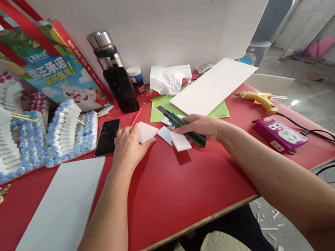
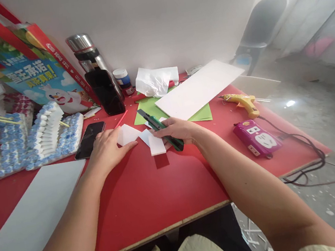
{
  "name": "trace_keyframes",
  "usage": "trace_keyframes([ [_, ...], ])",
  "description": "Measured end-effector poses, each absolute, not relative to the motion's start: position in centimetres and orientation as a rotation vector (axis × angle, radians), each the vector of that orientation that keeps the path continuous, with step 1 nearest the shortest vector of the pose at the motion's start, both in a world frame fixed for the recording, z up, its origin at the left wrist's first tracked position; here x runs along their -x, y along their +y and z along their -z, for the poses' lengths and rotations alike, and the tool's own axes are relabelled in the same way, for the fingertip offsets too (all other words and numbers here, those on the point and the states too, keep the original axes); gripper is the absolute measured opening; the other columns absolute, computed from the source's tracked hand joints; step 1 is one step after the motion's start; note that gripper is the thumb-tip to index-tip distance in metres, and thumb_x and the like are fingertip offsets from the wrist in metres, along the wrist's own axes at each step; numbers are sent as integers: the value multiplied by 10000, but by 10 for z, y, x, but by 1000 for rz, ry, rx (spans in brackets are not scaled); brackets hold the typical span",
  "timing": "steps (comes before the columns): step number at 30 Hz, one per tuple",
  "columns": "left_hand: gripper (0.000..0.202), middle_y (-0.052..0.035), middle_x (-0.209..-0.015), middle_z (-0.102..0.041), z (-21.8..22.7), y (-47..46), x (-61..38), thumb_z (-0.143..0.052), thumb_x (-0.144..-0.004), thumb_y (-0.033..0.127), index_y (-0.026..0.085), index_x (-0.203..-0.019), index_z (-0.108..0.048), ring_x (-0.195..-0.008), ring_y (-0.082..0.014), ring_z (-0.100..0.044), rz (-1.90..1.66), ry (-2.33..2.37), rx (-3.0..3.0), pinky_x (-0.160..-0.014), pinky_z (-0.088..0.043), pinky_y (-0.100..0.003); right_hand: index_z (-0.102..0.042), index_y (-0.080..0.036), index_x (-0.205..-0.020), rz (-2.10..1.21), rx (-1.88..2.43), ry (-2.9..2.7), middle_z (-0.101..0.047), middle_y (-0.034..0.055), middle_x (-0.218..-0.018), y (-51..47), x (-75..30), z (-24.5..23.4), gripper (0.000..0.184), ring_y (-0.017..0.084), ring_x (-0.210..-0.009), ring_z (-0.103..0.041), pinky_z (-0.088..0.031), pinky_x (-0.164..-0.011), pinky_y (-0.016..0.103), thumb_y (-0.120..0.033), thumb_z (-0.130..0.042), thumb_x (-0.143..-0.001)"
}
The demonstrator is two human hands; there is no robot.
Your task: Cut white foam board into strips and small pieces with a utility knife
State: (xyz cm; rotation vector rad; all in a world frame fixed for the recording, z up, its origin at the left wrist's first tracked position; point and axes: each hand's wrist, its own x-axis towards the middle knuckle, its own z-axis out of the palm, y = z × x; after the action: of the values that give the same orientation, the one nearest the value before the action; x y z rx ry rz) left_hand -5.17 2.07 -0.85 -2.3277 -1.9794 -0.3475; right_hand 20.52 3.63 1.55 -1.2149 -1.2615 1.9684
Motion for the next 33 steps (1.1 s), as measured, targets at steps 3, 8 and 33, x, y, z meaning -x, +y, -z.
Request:
trace_keyframes([
  [3, 812, -193, -1219, -613, 6, 20, 48, -708, -768, 595, 133, -1408, -520, -1234, -427, -482, 414, -1980, 2280, -1013, -410, -519, -684, -142, -814, -1850, 1217, -1167, -708, 50, -719, 38, -205, -17, 227, 146, -593, -645, -524, -469, 220, -257, -852, -713],
  [8, 831, -175, -1327, -534, 0, 19, 48, -765, -742, 439, 181, -1464, -446, -1286, -380, -473, 805, -1883, 2226, -1085, -380, -501, -632, -148, -774, -1690, 1170, -1084, -683, 41, -687, 42, -207, -17, 217, 135, -566, -639, -552, -484, 230, -249, -823, -751],
  [33, 536, -129, -1315, -646, -2, 4, 9, -762, -806, 352, 190, -1294, -610, -1111, -268, -674, 2672, -2042, 2575, -1007, -533, -435, -594, -143, -669, -1746, 963, -848, -519, -33, -521, 48, -200, -8, 332, 47, -415, -393, -335, -351, 186, -295, -890, -655],
])
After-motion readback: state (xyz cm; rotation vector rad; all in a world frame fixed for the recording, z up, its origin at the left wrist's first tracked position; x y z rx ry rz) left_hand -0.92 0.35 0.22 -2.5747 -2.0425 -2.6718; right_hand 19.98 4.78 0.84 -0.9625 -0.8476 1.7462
